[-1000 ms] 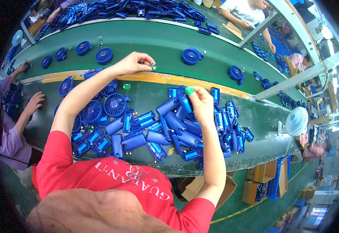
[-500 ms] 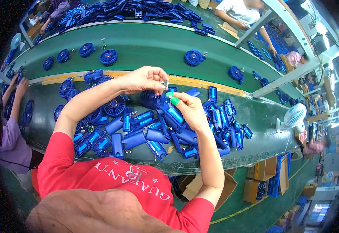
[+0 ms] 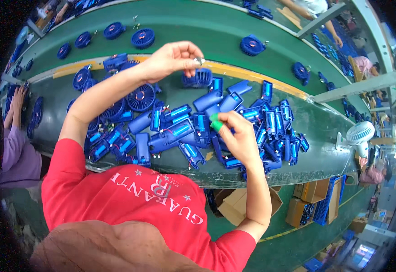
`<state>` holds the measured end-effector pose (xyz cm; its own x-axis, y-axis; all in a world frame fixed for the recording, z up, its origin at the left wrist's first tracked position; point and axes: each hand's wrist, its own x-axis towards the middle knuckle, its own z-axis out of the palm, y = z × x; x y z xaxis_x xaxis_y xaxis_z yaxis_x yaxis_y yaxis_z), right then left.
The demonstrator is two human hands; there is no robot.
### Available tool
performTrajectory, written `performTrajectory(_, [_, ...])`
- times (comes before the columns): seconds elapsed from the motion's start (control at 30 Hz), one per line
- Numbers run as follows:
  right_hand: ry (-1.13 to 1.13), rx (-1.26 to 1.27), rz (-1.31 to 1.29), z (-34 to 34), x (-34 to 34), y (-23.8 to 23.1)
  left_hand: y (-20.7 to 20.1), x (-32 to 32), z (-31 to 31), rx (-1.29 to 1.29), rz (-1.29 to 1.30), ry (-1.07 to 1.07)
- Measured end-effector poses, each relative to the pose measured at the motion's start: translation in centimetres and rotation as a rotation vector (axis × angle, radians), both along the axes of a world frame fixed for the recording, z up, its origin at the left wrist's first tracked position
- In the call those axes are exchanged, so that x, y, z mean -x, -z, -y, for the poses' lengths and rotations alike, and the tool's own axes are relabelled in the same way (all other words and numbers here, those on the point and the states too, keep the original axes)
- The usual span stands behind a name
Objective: The person assembles small blue portable fans on a green factory table. They pick up fan bodies and circular grilles, insert a small green component into the body, and attach the grille to complete the unit. The process is repeated continuously with parts drawn from a large pile on the table.
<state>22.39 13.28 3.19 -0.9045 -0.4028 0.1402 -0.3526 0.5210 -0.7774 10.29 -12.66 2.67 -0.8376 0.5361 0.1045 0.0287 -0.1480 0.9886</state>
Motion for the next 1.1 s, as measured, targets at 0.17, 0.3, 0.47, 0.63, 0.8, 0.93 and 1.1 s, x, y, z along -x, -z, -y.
performTrajectory(0.17, [-0.251, -0.056, -0.202, 4.0, -2.1, 1.3, 0.1, -0.1, 0.4, -0.036, 0.016, -0.063])
performTrajectory(0.3, [-0.289, -0.16, -0.377, 7.6, -1.8, 3.6, 0.2, 0.0, 0.5, -0.032, -0.001, -0.052])
performTrajectory(0.47, [-0.309, -0.284, -0.456, 9.8, -1.1, 5.6, 0.4, -0.4, 2.0, -0.042, -0.005, -0.05])
performTrajectory(0.63, [-0.319, -0.303, -0.451, 10.1, -0.8, 6.1, 0.2, -1.7, 2.6, -0.02, -0.003, 0.009])
performTrajectory(0.8, [-0.332, -0.199, -0.322, 9.3, -0.3, 6.5, 0.4, -2.2, 2.5, -0.006, 0.004, 0.105])
performTrajectory(0.93, [-0.178, -0.045, -0.176, 7.9, 0.5, 4.5, -0.4, -3.7, 2.7, 0.044, 0.101, 0.221])
performTrajectory(1.1, [-0.057, 0.013, -0.248, 6.1, 1.6, 0.8, -0.6, -4.5, 1.8, 0.07, 0.102, 0.298])
